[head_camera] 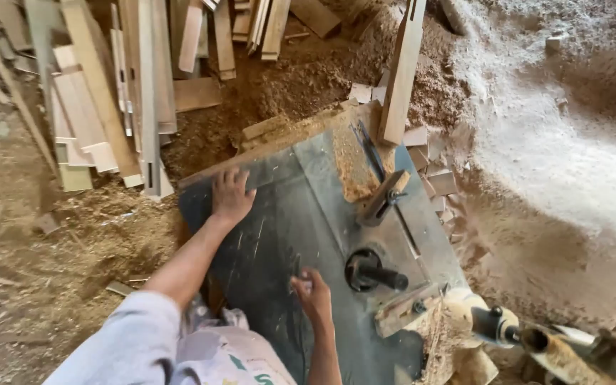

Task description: The person adjusts a woodworking machine by hand and with a wrench. They loosen and tighten bolts on the machine's fence, reposition the fence, and then secure it again. The person also uses a small wooden block to assist with the adjustment.

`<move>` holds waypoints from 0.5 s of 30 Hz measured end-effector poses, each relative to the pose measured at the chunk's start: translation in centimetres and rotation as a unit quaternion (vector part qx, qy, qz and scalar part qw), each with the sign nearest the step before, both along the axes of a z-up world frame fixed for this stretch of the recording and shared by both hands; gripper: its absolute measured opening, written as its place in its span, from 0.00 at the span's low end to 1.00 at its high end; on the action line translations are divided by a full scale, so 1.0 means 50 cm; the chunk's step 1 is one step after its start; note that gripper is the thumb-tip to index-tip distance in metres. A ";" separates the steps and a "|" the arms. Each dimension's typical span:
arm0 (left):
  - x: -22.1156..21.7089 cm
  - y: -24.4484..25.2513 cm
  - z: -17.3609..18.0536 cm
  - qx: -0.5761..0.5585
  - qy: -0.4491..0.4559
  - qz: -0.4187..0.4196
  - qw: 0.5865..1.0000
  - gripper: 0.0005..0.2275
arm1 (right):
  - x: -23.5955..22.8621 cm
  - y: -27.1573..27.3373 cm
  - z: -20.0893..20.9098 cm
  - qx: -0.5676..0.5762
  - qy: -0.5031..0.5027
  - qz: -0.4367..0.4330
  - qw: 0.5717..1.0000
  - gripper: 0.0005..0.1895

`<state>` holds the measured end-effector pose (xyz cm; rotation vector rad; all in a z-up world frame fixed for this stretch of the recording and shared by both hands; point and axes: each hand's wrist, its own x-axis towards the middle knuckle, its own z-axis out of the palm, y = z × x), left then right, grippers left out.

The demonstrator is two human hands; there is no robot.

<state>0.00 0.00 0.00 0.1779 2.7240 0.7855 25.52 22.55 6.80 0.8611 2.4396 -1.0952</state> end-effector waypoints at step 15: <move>-0.170 0.149 -0.085 -0.108 0.126 0.169 0.972 0.34 | -0.831 0.513 -0.120 0.308 0.150 -0.155 0.927 0.60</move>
